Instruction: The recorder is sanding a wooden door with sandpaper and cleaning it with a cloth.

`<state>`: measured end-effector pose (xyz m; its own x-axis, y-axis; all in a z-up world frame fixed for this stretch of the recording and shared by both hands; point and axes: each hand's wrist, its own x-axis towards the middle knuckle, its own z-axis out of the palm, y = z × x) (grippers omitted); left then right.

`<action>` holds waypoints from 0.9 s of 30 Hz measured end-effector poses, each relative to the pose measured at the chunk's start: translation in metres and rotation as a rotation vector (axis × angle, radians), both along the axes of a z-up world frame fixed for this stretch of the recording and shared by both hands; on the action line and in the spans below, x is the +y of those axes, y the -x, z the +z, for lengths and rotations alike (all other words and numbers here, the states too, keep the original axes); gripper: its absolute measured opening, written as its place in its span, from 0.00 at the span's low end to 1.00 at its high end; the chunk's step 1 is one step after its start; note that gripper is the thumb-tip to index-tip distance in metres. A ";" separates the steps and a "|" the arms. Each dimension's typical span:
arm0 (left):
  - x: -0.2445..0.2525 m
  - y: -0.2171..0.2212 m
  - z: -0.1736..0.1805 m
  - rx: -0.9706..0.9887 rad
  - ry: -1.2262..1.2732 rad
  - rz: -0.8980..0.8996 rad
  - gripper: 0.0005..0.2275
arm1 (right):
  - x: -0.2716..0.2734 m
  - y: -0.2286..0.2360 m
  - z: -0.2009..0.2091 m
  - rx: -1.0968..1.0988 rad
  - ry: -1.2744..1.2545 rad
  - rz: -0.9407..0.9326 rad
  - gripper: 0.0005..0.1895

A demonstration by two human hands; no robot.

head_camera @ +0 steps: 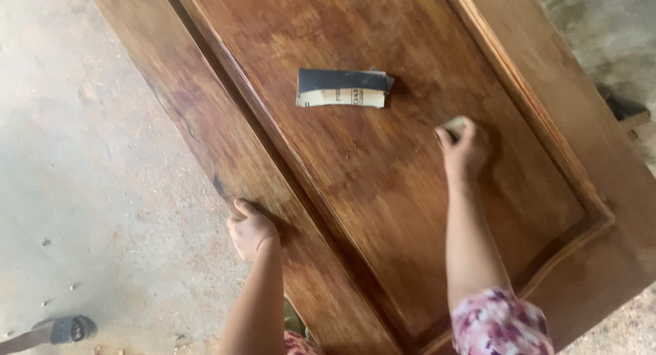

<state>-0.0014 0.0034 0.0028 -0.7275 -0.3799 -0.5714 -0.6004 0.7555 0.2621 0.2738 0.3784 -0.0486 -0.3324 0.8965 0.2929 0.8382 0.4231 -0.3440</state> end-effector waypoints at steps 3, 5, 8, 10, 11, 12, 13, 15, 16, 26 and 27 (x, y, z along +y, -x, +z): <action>-0.006 -0.005 -0.014 0.097 0.024 -0.018 0.30 | 0.015 0.039 0.002 -0.159 -0.405 0.108 0.31; 0.000 -0.004 0.003 0.092 0.026 -0.024 0.31 | 0.010 0.031 0.004 -0.148 -0.389 0.145 0.32; 0.003 -0.004 0.025 0.020 -0.021 0.009 0.31 | -0.007 -0.024 -0.002 -0.077 -0.253 0.139 0.32; 0.003 -0.004 0.023 -0.051 -0.076 0.043 0.31 | -0.035 -0.076 0.000 -0.021 -0.139 0.088 0.30; 0.002 -0.005 0.015 -0.004 -0.034 0.015 0.31 | -0.051 -0.101 0.009 -0.024 -0.003 -0.044 0.30; 0.001 -0.005 0.006 0.043 0.007 -0.012 0.31 | -0.068 -0.126 0.018 -0.027 0.134 -0.176 0.30; 0.001 -0.006 0.009 0.040 0.005 -0.007 0.31 | -0.080 -0.152 0.020 -0.030 0.132 -0.171 0.30; 0.000 -0.004 0.015 0.040 -0.027 0.039 0.30 | -0.104 -0.198 0.021 -0.074 0.150 -0.316 0.26; -0.001 -0.002 0.013 0.042 -0.029 0.049 0.30 | -0.104 -0.209 0.016 -0.073 0.148 -0.306 0.26; -0.003 0.000 0.002 -0.008 -0.048 0.026 0.30 | 0.029 -0.075 0.000 -0.147 -0.006 -0.127 0.33; -0.004 -0.001 -0.004 0.016 -0.028 0.005 0.30 | 0.048 -0.060 -0.004 -0.179 -0.106 -0.059 0.31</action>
<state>-0.0001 -0.0005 -0.0011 -0.7348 -0.3673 -0.5702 -0.5995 0.7450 0.2925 0.3334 0.4265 -0.0522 -0.3356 0.8831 0.3279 0.9061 0.3978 -0.1438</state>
